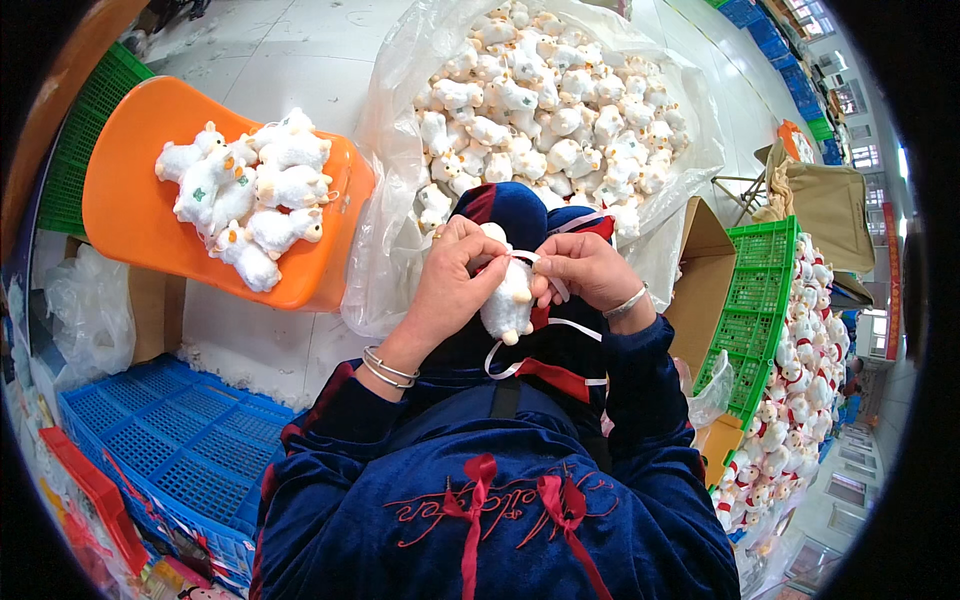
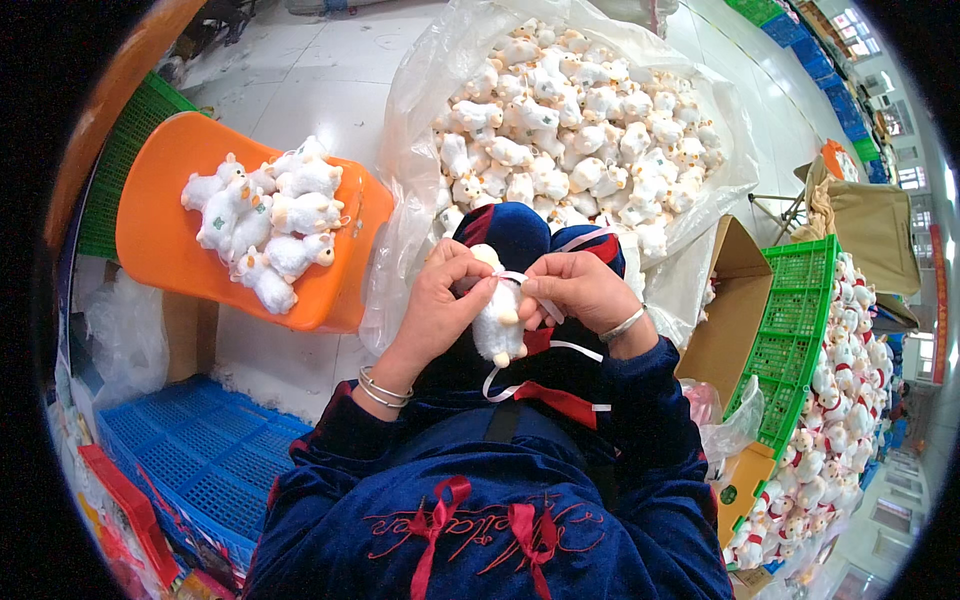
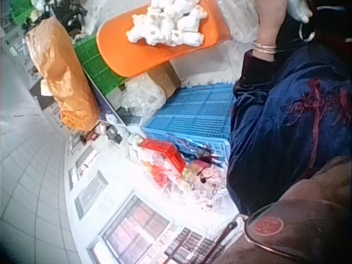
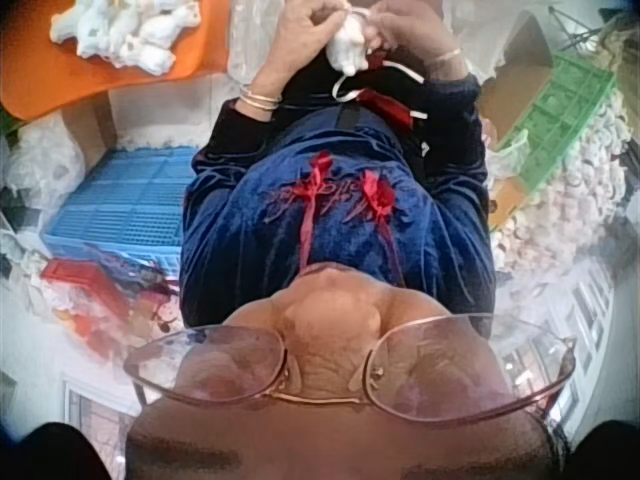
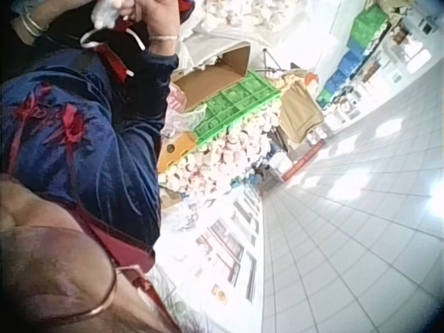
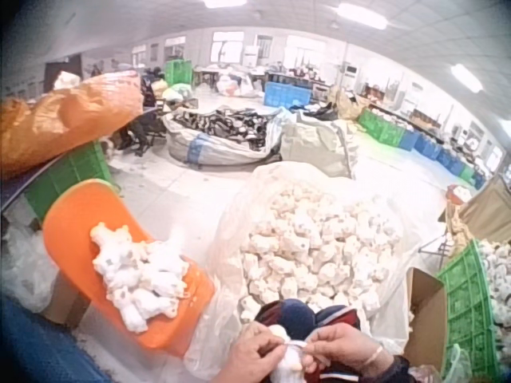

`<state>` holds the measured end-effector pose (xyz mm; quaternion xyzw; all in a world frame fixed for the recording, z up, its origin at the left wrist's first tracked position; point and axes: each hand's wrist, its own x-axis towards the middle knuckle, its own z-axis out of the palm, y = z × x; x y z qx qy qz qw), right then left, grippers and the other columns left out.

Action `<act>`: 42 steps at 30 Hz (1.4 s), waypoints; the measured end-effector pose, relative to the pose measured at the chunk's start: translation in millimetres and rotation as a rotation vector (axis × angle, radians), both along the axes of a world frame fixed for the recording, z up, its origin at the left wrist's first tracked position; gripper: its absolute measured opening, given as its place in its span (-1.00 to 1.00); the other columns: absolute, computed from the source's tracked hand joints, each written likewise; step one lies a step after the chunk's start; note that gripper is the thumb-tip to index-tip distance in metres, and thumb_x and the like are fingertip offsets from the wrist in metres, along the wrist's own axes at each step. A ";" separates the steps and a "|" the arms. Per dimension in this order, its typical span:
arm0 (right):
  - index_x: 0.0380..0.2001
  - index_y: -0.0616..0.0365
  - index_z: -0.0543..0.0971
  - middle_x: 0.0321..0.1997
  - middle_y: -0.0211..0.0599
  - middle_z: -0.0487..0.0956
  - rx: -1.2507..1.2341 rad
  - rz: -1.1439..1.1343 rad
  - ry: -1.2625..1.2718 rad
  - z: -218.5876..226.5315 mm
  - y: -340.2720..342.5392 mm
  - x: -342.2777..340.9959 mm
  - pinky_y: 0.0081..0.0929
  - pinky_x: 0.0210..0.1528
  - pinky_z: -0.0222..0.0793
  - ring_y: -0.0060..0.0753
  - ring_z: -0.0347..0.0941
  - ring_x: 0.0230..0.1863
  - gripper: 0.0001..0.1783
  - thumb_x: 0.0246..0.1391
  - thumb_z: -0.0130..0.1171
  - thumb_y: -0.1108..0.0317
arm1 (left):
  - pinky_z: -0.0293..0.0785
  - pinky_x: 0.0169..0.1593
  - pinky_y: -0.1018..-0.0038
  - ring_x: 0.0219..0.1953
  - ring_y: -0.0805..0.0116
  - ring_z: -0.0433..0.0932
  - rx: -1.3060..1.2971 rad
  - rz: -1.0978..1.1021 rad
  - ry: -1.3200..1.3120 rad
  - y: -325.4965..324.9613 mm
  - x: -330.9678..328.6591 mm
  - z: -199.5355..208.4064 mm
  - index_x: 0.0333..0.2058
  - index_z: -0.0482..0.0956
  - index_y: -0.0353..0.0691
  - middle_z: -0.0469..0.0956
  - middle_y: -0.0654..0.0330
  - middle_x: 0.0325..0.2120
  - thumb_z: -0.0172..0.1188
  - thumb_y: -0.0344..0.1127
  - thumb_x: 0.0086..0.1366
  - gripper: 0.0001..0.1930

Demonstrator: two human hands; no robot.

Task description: The person sits on the floor and ties red ribbons around small white plush toys. They pick up each toy, wrap the ribbon around its neck, and tie a bow before placing the finished toy into a nearby green crate.

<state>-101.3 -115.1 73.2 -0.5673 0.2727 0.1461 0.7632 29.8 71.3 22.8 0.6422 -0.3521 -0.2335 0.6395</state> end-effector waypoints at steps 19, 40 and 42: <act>-0.43 0.14 0.44 -0.44 -0.40 0.58 -0.192 0.004 -0.014 10.3 0.9 20.9 -0.75 -0.47 0.29 -0.70 0.34 -0.54 -0.82 0.11 0.28 0.43 | 0.36 -0.17 0.46 -0.23 0.36 0.40 0.023 -0.026 0.009 3.2 2.4 2.2 -0.39 0.64 -0.29 0.41 0.22 -0.34 0.31 -0.45 0.18 -0.94; -0.30 0.25 0.45 -0.47 -0.07 0.55 -0.945 0.177 -0.337 28.3 34.9 36.7 -0.37 -0.37 0.42 -0.13 0.55 -0.43 -0.87 0.10 0.17 0.49 | 0.36 -0.25 0.58 -0.26 0.47 0.41 0.010 -0.030 -0.044 6.9 4.8 -6.6 -0.34 0.64 -0.27 0.39 0.25 -0.30 0.33 -0.45 0.19 -0.93; -0.33 0.25 0.50 -0.48 -0.22 0.55 -0.807 0.167 -0.336 25.1 36.5 26.4 -0.45 -0.36 0.41 -0.37 0.52 -0.43 -0.89 0.13 0.21 0.45 | 0.36 -0.26 0.58 -0.27 0.48 0.41 -0.001 -0.022 -0.038 6.9 3.4 -6.9 -0.34 0.64 -0.27 0.39 0.25 -0.30 0.33 -0.46 0.19 -0.93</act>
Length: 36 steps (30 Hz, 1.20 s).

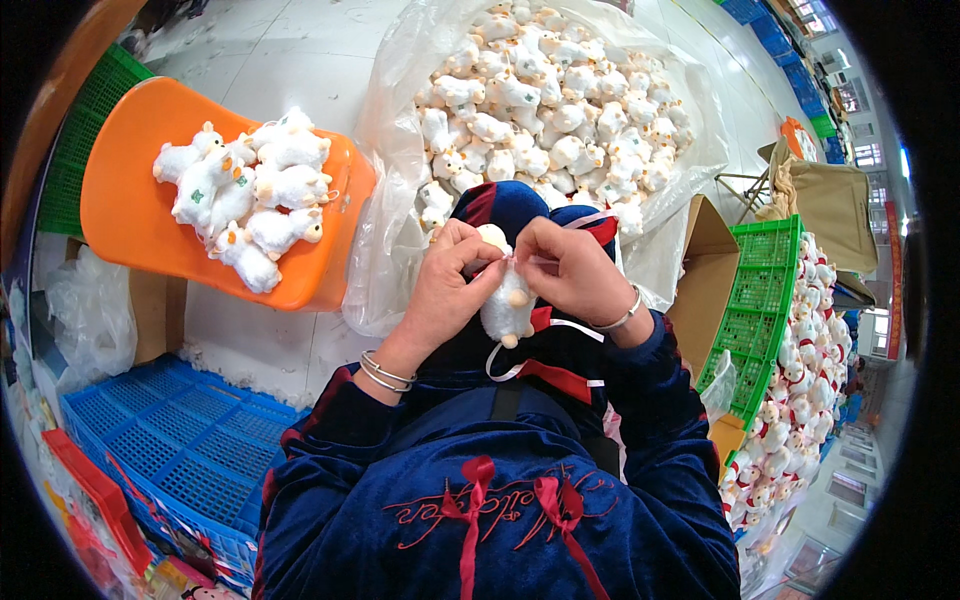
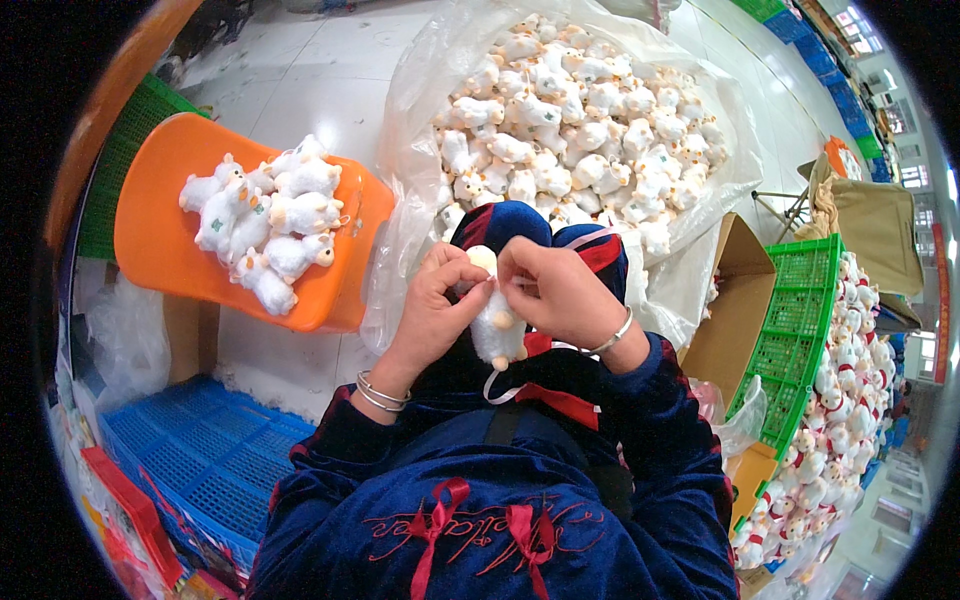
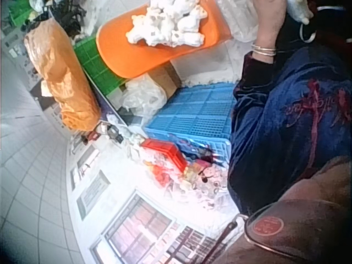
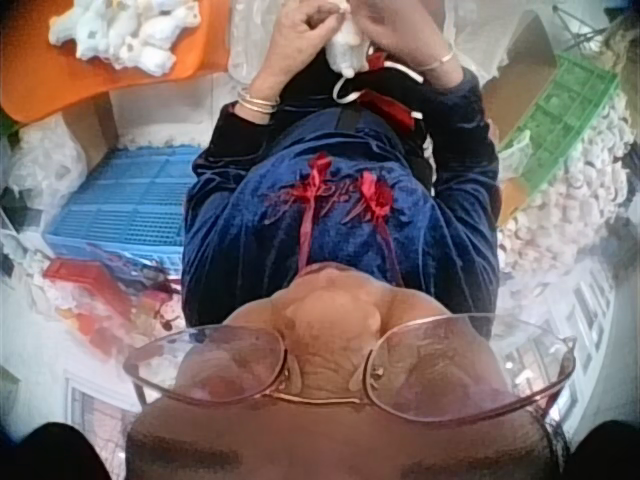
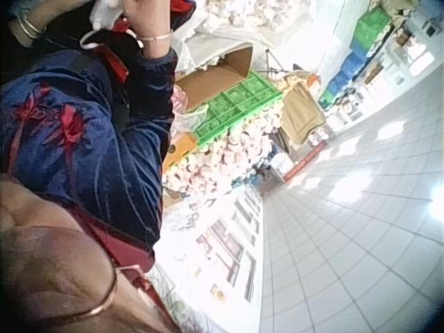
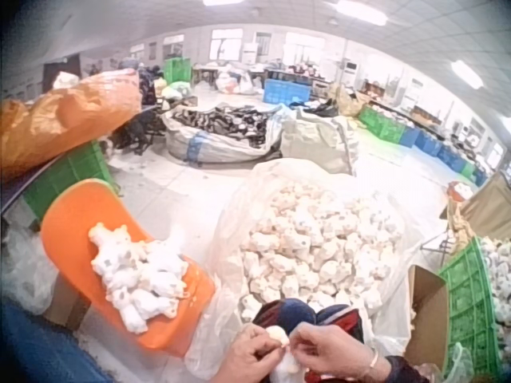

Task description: The person sits on the floor and ties red ribbons around small white plush toys. They pick up each toy, wrap the ribbon around its neck, and tie a bow before placing the finished toy into a nearby green crate.

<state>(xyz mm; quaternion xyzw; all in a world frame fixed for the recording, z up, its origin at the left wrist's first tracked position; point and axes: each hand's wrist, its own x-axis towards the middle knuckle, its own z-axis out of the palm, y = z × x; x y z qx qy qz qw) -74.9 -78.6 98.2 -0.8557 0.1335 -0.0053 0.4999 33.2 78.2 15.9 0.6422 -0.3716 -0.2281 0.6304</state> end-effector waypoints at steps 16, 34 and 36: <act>-0.09 0.37 0.60 -0.42 -0.36 0.67 0.492 -0.135 0.278 -0.9 -14.7 -3.4 -0.69 -0.38 0.42 -0.66 0.56 -0.42 -0.72 0.16 0.27 0.44 | 0.40 -0.15 0.48 -0.20 0.37 0.41 0.028 -0.021 0.092 1.9 -0.5 8.2 -0.34 0.67 -0.28 0.40 0.21 -0.30 0.32 -0.43 0.18 -0.92; -0.36 0.29 0.63 -0.51 -0.34 0.60 -0.014 -0.127 0.032 -15.8 -9.9 7.4 -0.60 -0.39 0.40 -0.60 0.50 -0.44 -0.82 0.13 0.31 0.36 | 0.39 -0.16 0.54 -0.22 0.43 0.42 0.035 -0.021 0.114 1.7 4.5 8.5 -0.30 0.68 -0.28 0.40 0.24 -0.27 0.34 -0.42 0.22 -0.91; -0.36 0.28 0.63 -0.52 -0.38 0.59 0.022 -0.209 0.072 -18.5 -6.7 10.7 -0.61 -0.41 0.39 -0.62 0.49 -0.46 -0.82 0.15 0.29 0.36 | 0.43 -0.11 0.52 -0.18 0.41 0.43 0.084 -0.052 0.174 2.4 5.1 14.0 -0.30 0.68 -0.28 0.38 0.22 -0.25 0.33 -0.42 0.21 -0.90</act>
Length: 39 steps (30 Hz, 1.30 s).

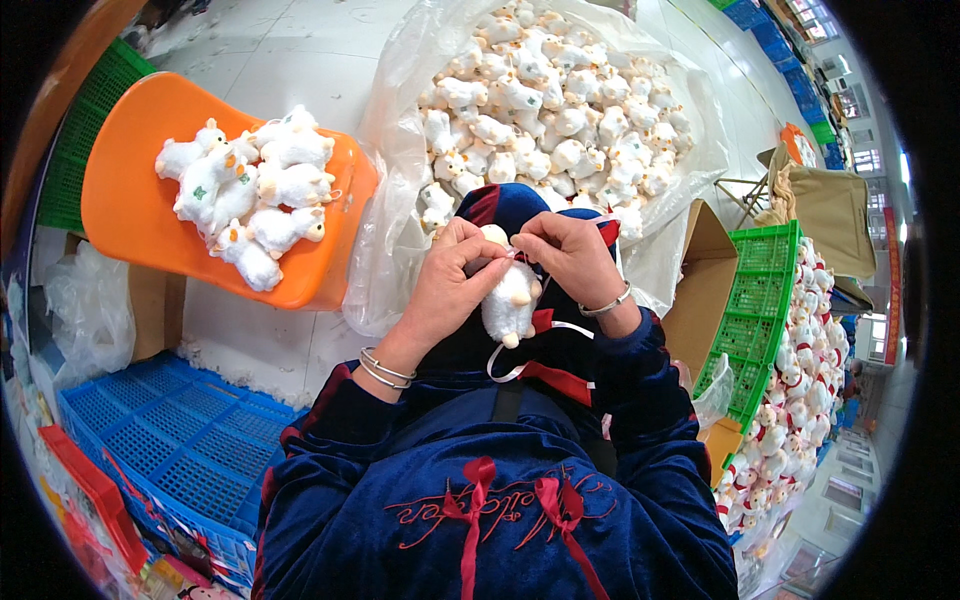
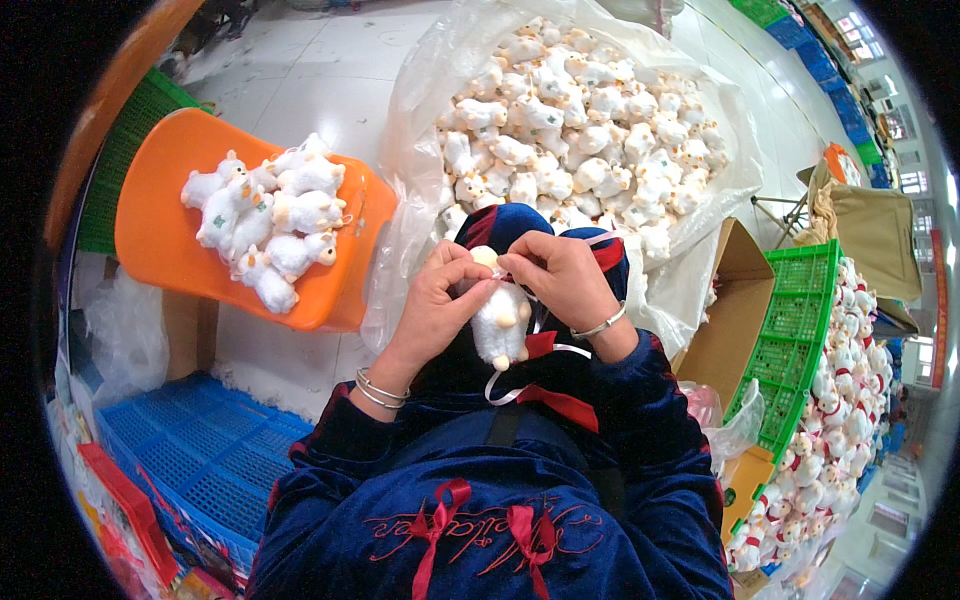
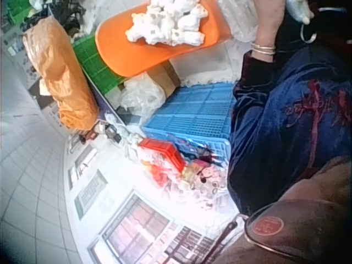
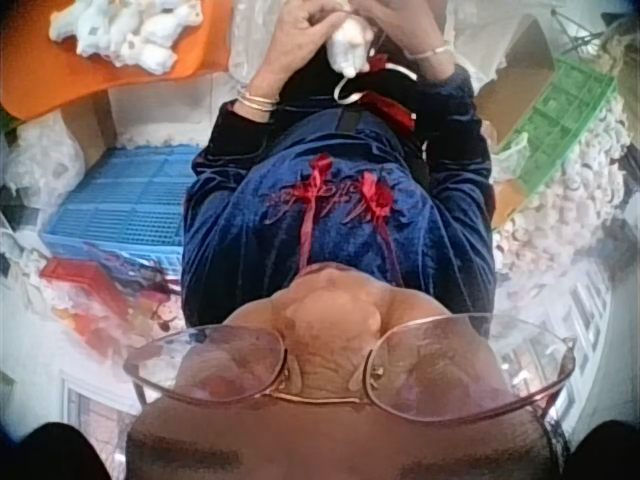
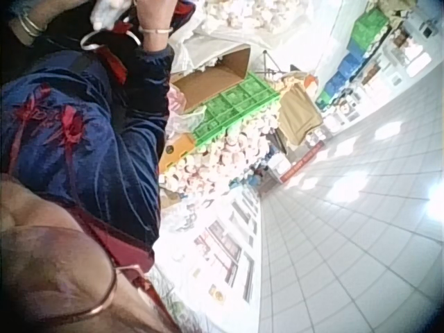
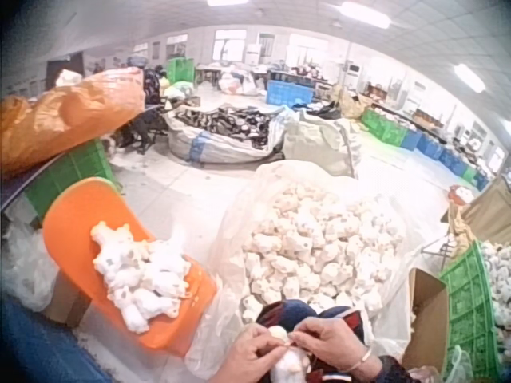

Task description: The person sits on the floor and ties red ribbons around small white plush toys. They pick up each toy, wrap the ribbon around its neck, and tie a bow before placing the finished toy into a nearby green crate.

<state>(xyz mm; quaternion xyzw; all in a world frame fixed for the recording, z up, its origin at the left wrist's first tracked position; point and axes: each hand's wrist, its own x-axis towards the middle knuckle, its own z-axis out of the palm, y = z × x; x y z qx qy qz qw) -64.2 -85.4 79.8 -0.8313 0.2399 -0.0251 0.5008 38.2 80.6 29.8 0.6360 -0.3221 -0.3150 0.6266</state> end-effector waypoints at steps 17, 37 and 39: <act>-0.27 0.33 0.66 -0.43 -0.44 0.62 0.360 0.017 -0.015 -5.5 -4.2 -1.0 -0.69 -0.39 0.39 -0.71 0.46 -0.45 -0.82 0.21 0.22 0.40 | 0.35 -0.23 0.58 -0.27 0.49 0.41 -0.072 0.031 -0.061 -2.4 0.0 -3.2 -0.28 0.70 -0.25 0.40 0.27 -0.30 0.35 -0.42 0.23 -0.91; -0.37 0.25 0.51 -0.41 0.03 0.56 -0.359 0.081 -0.011 12.9 27.3 11.9 -0.21 -0.30 0.43 0.08 0.53 -0.33 -0.86 0.20 0.12 0.39 | 0.44 -0.21 0.41 -0.27 0.29 0.48 0.126 -0.020 -0.225 -13.1 11.1 3.6 -0.34 0.71 -0.28 0.45 0.16 -0.38 0.37 -0.34 0.15 -0.85; -0.34 0.25 0.51 -0.38 0.00 0.57 -0.313 0.058 -0.055 8.5 27.2 11.1 -0.22 -0.27 0.46 0.07 0.55 -0.29 -0.88 0.18 0.14 0.40 | 0.44 -0.21 0.42 -0.28 0.30 0.48 0.089 -0.034 -0.162 -10.3 12.3 1.6 -0.34 0.71 -0.28 0.45 0.17 -0.37 0.38 -0.33 0.15 -0.85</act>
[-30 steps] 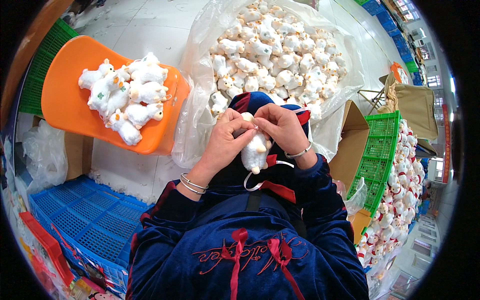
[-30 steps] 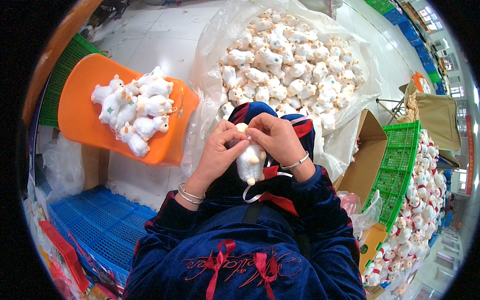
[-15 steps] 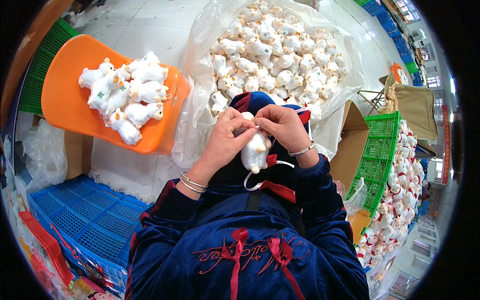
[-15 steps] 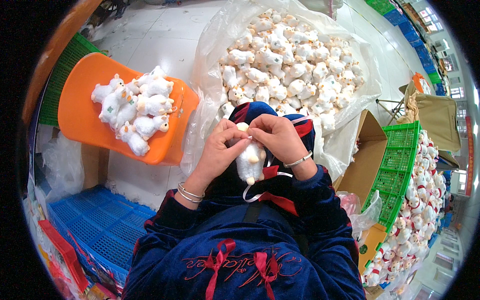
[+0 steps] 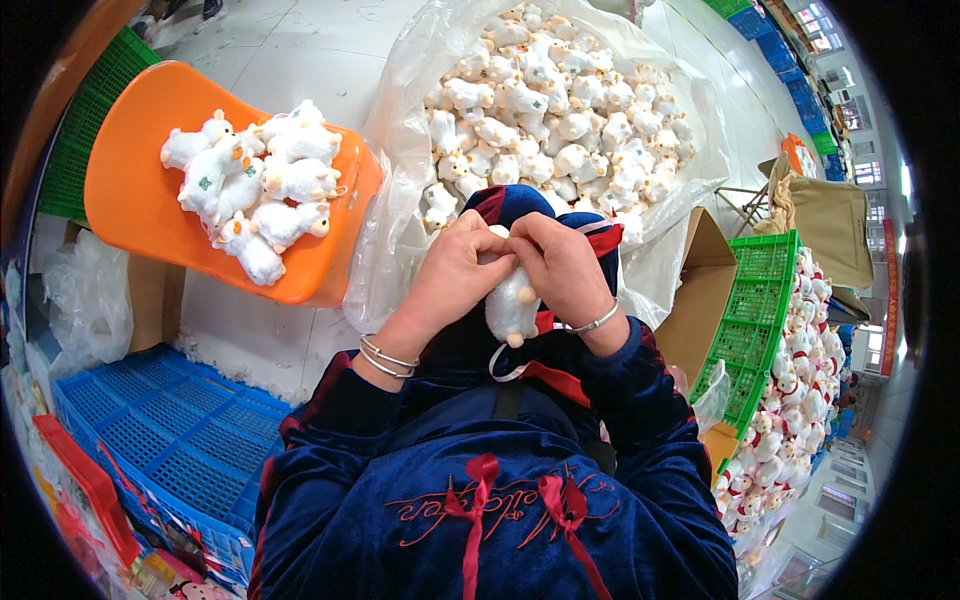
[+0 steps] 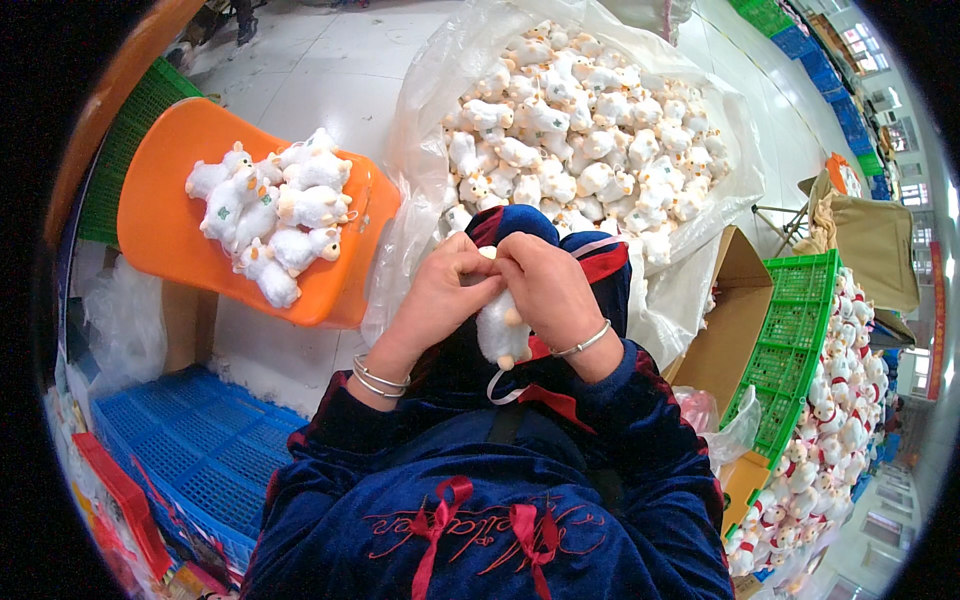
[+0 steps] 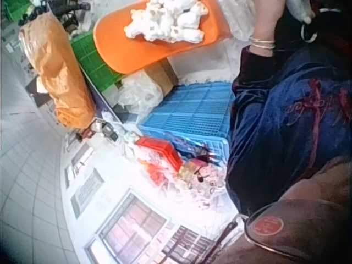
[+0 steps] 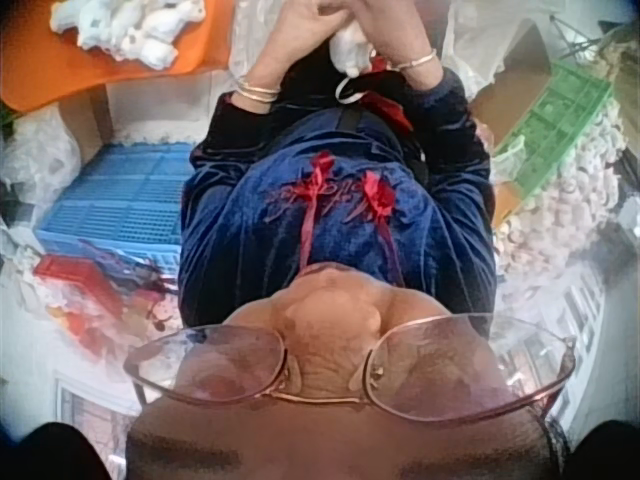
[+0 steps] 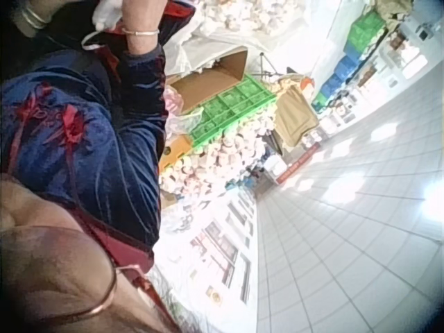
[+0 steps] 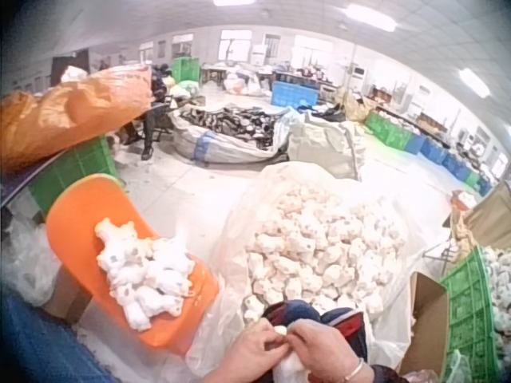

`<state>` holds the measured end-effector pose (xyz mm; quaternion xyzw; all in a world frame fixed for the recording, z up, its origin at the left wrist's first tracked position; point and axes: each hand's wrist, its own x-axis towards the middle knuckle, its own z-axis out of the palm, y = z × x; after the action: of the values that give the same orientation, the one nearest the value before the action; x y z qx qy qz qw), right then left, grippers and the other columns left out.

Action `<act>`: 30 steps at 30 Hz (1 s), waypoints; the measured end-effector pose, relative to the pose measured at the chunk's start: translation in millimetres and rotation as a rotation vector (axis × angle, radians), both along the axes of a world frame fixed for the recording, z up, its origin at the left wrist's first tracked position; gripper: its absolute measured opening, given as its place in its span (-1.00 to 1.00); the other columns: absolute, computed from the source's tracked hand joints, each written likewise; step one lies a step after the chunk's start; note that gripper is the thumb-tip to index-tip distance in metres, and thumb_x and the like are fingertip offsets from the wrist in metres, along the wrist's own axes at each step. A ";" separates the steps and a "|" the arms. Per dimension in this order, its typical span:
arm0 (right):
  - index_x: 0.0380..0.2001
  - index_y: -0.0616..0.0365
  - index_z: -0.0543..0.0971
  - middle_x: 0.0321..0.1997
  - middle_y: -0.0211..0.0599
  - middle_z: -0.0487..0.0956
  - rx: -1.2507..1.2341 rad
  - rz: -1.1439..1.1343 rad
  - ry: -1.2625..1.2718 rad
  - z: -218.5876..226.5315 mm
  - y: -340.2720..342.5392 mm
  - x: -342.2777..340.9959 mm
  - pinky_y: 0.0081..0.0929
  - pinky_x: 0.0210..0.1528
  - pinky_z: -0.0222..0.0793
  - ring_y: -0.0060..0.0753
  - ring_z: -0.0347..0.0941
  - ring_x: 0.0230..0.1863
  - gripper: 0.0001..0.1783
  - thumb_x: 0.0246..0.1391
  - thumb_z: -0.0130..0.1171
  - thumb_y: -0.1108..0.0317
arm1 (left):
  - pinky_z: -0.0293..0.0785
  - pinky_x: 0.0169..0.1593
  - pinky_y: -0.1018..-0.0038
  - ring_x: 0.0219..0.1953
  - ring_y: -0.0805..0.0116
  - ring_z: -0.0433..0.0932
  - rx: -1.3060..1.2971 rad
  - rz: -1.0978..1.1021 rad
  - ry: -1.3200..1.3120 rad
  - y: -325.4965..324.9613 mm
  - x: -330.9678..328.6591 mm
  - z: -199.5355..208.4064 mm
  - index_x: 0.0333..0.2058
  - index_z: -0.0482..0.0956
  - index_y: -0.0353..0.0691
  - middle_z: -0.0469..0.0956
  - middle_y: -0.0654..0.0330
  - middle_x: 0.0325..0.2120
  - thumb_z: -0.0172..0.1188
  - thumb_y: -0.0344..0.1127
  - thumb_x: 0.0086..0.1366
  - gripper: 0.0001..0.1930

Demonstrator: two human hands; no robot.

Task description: The person sits on the floor and ties red ribbons around small white plush toys. They pick up each toy, wrap the ribbon around its neck, and tie a bow before placing the finished toy into a nearby green crate.

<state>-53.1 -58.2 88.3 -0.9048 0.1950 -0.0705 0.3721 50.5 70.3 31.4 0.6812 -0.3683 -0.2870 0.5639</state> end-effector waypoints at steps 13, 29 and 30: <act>-0.23 0.26 0.55 -0.35 -0.48 0.57 0.488 -0.106 -0.194 -40.5 -12.7 -8.9 -0.65 -0.20 0.40 -0.70 0.44 -0.28 -0.92 0.26 0.16 0.48 | 0.43 -0.12 0.49 -0.24 0.40 0.43 -0.057 -0.030 0.195 1.5 2.2 -11.2 -0.21 0.74 -0.26 0.40 0.22 -0.35 0.32 -0.34 0.26 -0.82; -0.25 0.23 0.53 -0.43 -0.22 0.57 0.202 0.084 -0.027 -16.5 -18.7 -5.8 -0.49 -0.27 0.44 -0.40 0.52 -0.39 -0.89 0.25 0.18 0.40 | 0.47 -0.17 0.41 -0.27 0.24 0.52 0.011 0.024 -0.019 -1.5 -1.5 -2.7 -0.33 0.70 -0.31 0.45 0.13 -0.34 0.34 -0.33 0.17 -0.83; -0.25 0.23 0.53 -0.44 -0.21 0.56 0.138 0.119 0.005 -11.3 -19.1 -4.4 -0.49 -0.28 0.43 -0.37 0.51 -0.39 -0.88 0.25 0.17 0.39 | 0.47 -0.18 0.39 -0.27 0.20 0.52 0.019 0.031 -0.076 -2.6 -2.9 -2.3 -0.33 0.70 -0.31 0.45 0.11 -0.35 0.34 -0.33 0.16 -0.83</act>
<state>-57.4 -77.3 77.0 -0.8870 0.1462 -0.0326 0.4367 47.6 67.7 29.1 0.7025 -0.3762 -0.2556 0.5474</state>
